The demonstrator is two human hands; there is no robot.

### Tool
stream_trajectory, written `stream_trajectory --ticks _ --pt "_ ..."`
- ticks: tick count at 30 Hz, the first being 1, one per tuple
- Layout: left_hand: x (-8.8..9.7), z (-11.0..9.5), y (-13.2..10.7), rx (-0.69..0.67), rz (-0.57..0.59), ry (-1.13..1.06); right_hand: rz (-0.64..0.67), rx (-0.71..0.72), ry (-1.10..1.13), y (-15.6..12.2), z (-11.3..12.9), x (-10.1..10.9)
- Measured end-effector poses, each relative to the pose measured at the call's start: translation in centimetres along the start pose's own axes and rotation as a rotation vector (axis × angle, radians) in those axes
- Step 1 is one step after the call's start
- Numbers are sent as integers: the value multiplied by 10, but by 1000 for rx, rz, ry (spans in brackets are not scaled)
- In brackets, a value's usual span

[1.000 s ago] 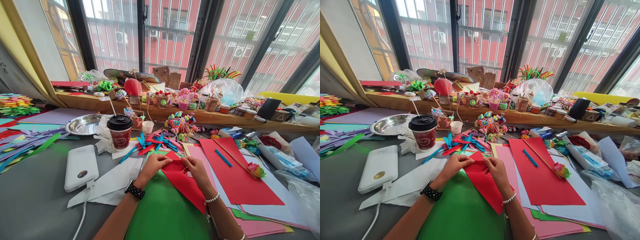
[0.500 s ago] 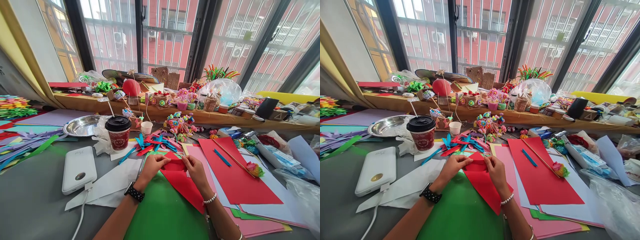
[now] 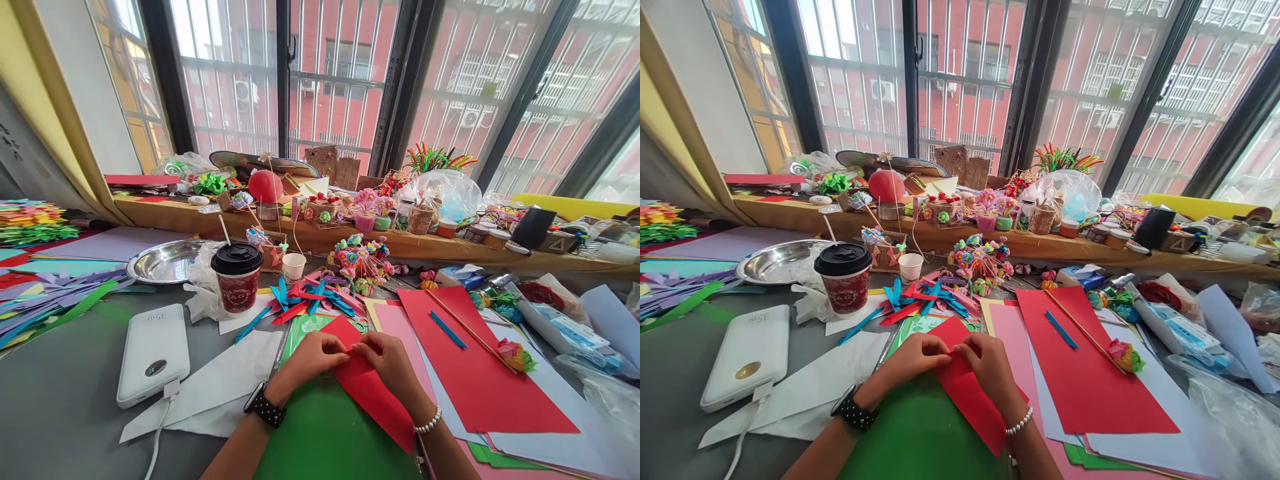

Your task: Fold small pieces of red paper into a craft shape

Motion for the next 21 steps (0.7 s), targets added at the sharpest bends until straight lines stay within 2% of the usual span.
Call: stream_trajectory --ticks 2,4,6,8,12,14,21 --pt "1 0 0 -25 -52 64 7 -7 29 0 0 0" --pt "5 1 1 -11 -151 82 -38 -40 129 1 -2 2" --pt "9 2 2 51 -248 -4 -111 -82 241 1 -4 5" --pt "10 4 2 128 -299 -172 -118 -120 300 2 -5 5" --pt "7 4 2 156 -327 -408 61 -185 352 1 -3 -6" --pt "5 3 2 142 -327 -458 101 -202 389 -1 -1 -11" --pt "0 -4 1 161 -257 -500 24 -173 425 -2 1 -13"
Point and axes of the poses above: each hand's wrist, its own y-axis towards the middle knuckle, its own x-axis out of the back of the hand, z = x × y, the point moved 3 cm from there along y, towards the middle knuckle, and after that the axes turned 11 degrees about y, right-handed, at the moved point
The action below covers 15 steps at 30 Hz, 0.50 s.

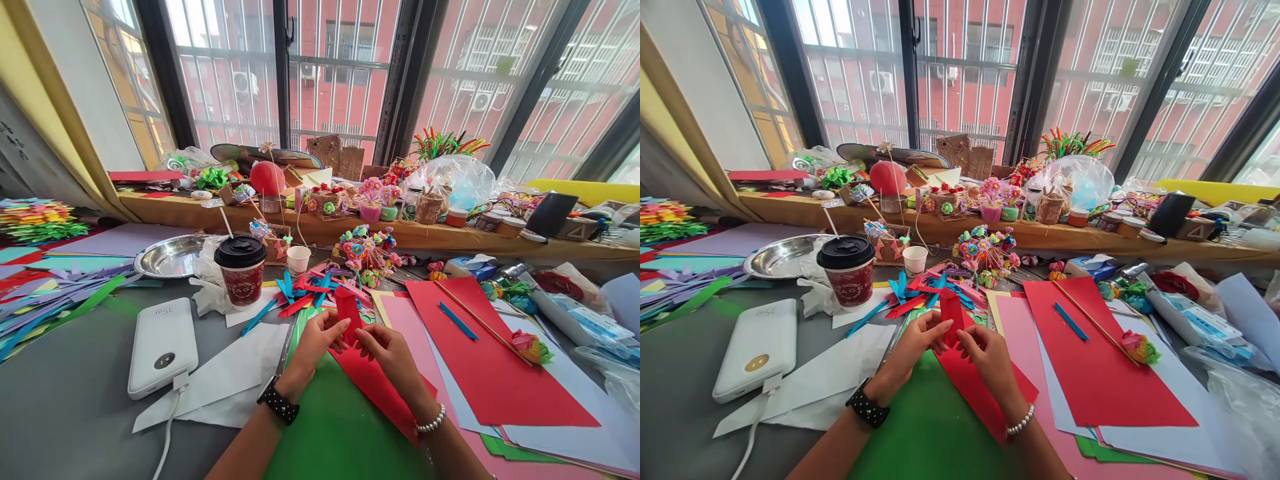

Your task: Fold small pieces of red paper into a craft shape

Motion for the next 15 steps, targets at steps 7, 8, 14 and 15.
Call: stream_trajectory --ticks 7,8,14,15 --pt "-1 -3 -2 39 129 26 -43 42 15 -1 6 4" --pt "0 -2 -2 41 135 30 -45 49 24 -1 6 4" --pt "0 1 -1 49 144 32 -37 40 23 -1 7 3" --pt "0 2 -1 51 148 31 -37 41 21 -1 7 3"
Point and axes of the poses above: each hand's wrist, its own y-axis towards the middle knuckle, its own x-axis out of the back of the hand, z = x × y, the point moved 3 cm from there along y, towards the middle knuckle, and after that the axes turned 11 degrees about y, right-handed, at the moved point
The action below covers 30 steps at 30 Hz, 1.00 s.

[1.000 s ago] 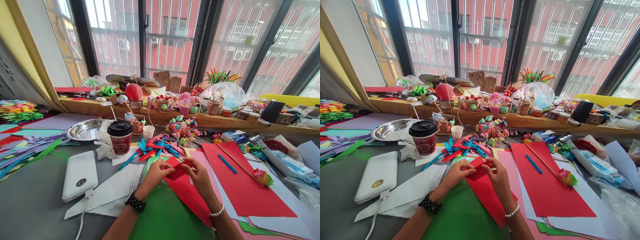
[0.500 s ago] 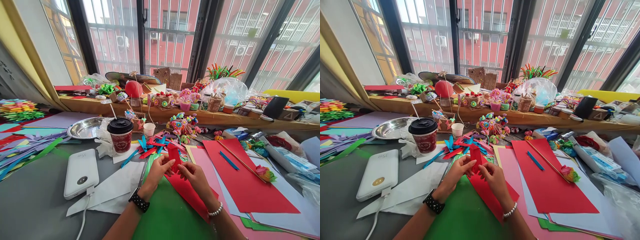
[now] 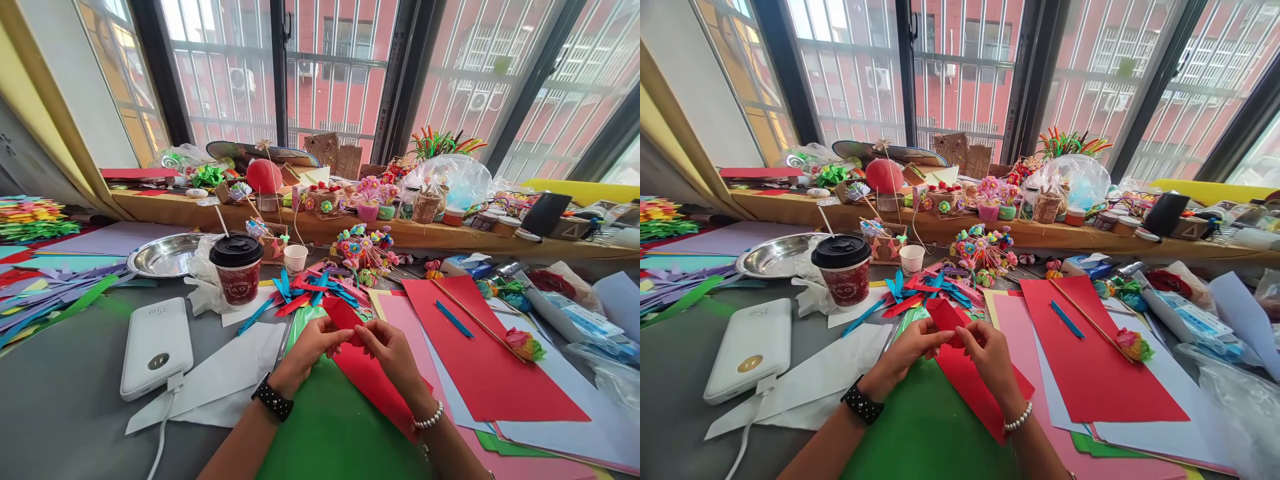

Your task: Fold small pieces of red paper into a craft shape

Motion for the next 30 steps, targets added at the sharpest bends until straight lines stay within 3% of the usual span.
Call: stream_trajectory --ticks 11,15,18,22,24,30 --pt "-8 -1 -2 -21 -6 -11 -18 2 -55 0 -3 -1" --pt "-10 -3 -4 -7 40 22 -21 9 -101 0 -2 0" --pt "-4 -6 -5 -10 82 53 -32 -11 -111 0 -2 4" --pt "14 -10 -3 -20 -28 99 14 -76 -97 2 -5 10" --pt "19 -9 -1 -37 -30 114 41 -95 -85 3 -6 12" --pt "18 -3 4 -77 13 73 51 -120 54 3 -6 12"
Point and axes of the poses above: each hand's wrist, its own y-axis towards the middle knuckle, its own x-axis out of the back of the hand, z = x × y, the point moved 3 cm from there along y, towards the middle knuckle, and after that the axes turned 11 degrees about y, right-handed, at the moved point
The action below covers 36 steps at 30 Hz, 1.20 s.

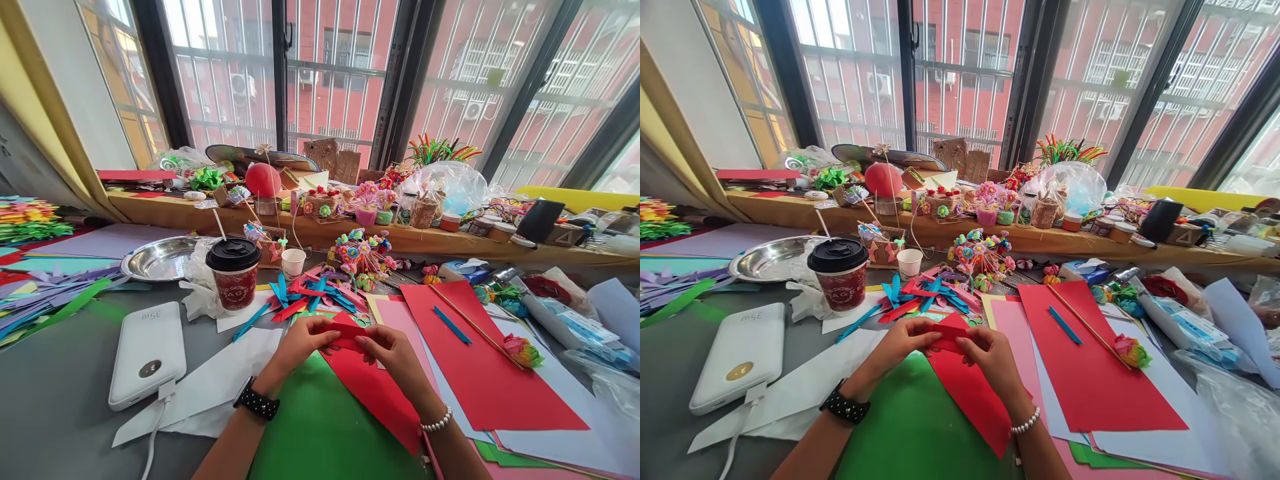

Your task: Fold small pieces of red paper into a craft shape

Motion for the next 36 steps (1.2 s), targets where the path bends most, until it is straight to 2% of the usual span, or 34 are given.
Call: stream_trajectory --ticks 4,12,22,28,36 --pt "-2 3 1 10 9 -22 12 -5 110 0 -2 -1" --pt "-2 3 1 66 -13 -44 -15 -24 160 2 -5 2" --pt "-2 -7 -3 -29 70 -22 5 16 134 1 -1 2" --pt "-3 -4 -2 39 77 -60 -3 24 73 1 -2 3" --pt "-7 -3 -3 138 69 -16 54 100 63 1 0 2"
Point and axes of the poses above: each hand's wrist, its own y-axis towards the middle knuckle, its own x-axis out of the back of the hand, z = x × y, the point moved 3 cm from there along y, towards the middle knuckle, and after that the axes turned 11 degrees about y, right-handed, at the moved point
